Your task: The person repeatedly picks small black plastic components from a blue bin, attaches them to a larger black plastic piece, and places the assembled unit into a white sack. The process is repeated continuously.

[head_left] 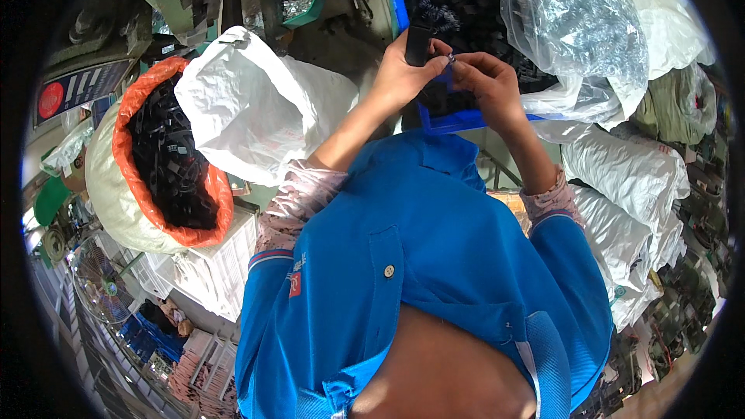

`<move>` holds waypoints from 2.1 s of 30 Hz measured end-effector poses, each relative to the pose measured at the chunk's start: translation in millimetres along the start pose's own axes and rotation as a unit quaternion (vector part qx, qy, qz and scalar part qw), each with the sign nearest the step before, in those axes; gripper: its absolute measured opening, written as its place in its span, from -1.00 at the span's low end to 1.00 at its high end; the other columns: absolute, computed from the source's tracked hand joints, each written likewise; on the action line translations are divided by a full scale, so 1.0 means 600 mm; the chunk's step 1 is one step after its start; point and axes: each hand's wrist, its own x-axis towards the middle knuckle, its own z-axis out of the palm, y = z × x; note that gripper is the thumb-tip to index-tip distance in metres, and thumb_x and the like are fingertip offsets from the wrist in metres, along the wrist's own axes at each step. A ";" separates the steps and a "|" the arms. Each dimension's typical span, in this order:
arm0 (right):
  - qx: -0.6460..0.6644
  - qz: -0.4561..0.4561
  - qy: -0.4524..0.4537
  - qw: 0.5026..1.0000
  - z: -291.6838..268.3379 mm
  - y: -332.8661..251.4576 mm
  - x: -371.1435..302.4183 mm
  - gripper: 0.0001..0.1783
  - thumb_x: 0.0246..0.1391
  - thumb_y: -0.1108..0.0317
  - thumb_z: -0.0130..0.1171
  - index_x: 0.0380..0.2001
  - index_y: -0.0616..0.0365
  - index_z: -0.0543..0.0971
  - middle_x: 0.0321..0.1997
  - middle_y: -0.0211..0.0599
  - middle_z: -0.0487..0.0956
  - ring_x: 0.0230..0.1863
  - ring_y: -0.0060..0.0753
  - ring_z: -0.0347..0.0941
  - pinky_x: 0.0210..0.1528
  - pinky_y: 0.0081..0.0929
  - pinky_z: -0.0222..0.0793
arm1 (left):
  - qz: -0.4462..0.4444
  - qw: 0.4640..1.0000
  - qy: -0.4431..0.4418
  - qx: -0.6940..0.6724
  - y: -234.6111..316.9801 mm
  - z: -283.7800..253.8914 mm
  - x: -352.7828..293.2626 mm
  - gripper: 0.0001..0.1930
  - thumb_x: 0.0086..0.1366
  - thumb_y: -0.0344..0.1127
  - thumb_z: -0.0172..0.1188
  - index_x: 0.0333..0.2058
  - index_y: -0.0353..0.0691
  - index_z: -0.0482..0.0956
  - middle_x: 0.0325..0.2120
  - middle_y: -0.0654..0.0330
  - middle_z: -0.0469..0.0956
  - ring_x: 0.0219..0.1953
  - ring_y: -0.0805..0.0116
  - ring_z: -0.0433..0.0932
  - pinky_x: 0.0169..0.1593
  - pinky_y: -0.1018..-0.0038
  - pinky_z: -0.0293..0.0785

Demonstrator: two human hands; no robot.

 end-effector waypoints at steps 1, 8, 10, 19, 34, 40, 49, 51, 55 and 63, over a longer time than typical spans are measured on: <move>0.035 0.032 -0.013 0.999 -0.007 -0.003 0.000 -0.78 0.10 0.31 0.20 -0.29 0.28 0.58 -0.34 -0.30 0.59 -0.34 -0.56 0.50 -0.30 -0.63 0.43 | 0.000 1.000 -0.003 0.026 0.005 0.002 0.002 -0.77 0.09 -0.48 0.27 -0.28 -0.28 0.45 -0.35 0.23 0.60 -0.33 0.54 0.51 -0.22 0.55 0.46; -0.081 -0.022 -0.007 0.996 -0.024 -0.002 0.002 -0.81 0.10 0.33 0.19 -0.30 0.25 0.55 -0.36 -0.34 0.57 -0.36 -0.58 0.48 -0.32 -0.62 0.40 | -0.014 1.000 0.015 0.021 -0.003 0.018 0.005 -0.83 0.12 -0.49 0.27 -0.31 -0.30 0.48 -0.43 0.22 0.60 -0.40 0.54 0.52 -0.30 0.58 0.47; -0.050 -0.022 -0.001 0.999 -0.026 -0.001 0.003 -0.82 0.09 0.35 0.20 -0.30 0.24 0.55 -0.36 -0.35 0.57 -0.35 -0.59 0.47 -0.31 -0.63 0.40 | -0.030 0.999 0.014 -0.017 -0.001 0.020 0.002 -0.87 0.13 -0.49 0.26 -0.34 -0.31 0.51 -0.44 0.21 0.59 -0.42 0.55 0.51 -0.32 0.59 0.46; -0.156 -0.207 0.120 0.958 -0.018 -0.004 0.016 -0.82 0.02 0.45 0.26 -0.30 0.25 0.53 -0.38 -0.42 0.56 -0.35 -0.71 0.43 -0.25 -0.68 0.36 | -0.083 0.991 0.050 -0.088 -0.016 0.022 0.005 -0.86 0.14 -0.42 0.28 -0.46 -0.28 0.48 -0.48 0.23 0.56 -0.47 0.52 0.50 -0.35 0.56 0.45; -0.041 -0.138 -0.012 0.990 -0.004 -0.054 0.027 -0.83 0.10 0.44 0.17 -0.27 0.31 0.50 -0.35 -0.28 0.58 -0.31 -0.54 0.53 -0.32 -0.61 0.44 | -0.160 0.982 0.074 -0.072 -0.003 0.028 0.049 -0.82 0.12 -0.41 0.30 -0.37 -0.31 0.48 -0.49 0.19 0.54 -0.45 0.41 0.56 -0.42 0.51 0.54; -0.072 -0.114 0.064 0.989 -0.044 -0.017 0.065 -0.84 0.11 0.44 0.15 -0.27 0.31 0.51 -0.32 -0.23 0.59 -0.30 -0.52 0.54 -0.28 -0.59 0.49 | -0.238 0.961 0.026 -0.135 0.027 0.014 0.042 -0.80 0.14 -0.47 0.25 -0.24 -0.33 0.51 -0.37 0.15 0.57 -0.30 0.33 0.60 -0.39 0.39 0.63; -0.177 -0.151 -0.058 0.971 0.017 -0.087 0.059 -0.76 0.07 0.42 0.21 -0.19 0.29 0.56 -0.31 -0.31 0.61 -0.25 -0.58 0.51 -0.17 -0.62 0.41 | -0.063 0.992 0.050 -0.102 0.029 -0.034 -0.010 -0.72 0.07 -0.57 0.28 -0.20 -0.30 0.53 -0.30 0.21 0.56 -0.23 0.44 0.55 -0.17 0.45 0.58; -0.203 -0.155 -0.111 0.960 0.034 -0.097 0.069 -0.77 0.06 0.42 0.21 -0.21 0.27 0.57 -0.31 -0.32 0.61 -0.26 -0.59 0.49 -0.17 -0.62 0.40 | -0.001 0.997 0.077 0.023 0.046 -0.046 -0.021 -0.69 0.04 -0.57 0.31 -0.19 -0.27 0.54 -0.31 0.27 0.55 -0.25 0.52 0.52 -0.16 0.55 0.50; -0.304 -0.182 -0.208 0.912 0.073 -0.111 0.100 -0.82 0.03 0.46 0.22 -0.26 0.26 0.60 -0.34 -0.29 0.60 -0.34 -0.57 0.48 -0.24 -0.59 0.40 | 0.045 0.986 0.131 0.088 0.057 -0.075 -0.043 -0.65 -0.04 -0.49 0.40 -0.22 -0.23 0.55 -0.41 0.36 0.51 -0.33 0.60 0.44 -0.20 0.62 0.41; -0.488 -0.387 -0.399 0.673 0.197 -0.146 0.149 -0.77 0.03 0.50 0.16 -0.19 0.25 0.57 -0.27 -0.16 0.58 -0.31 -0.41 0.53 -0.27 -0.49 0.42 | 0.066 0.948 0.296 0.099 0.073 -0.120 -0.107 -0.64 -0.02 -0.48 0.40 -0.21 -0.29 0.52 -0.38 0.29 0.57 -0.35 0.58 0.48 -0.20 0.59 0.45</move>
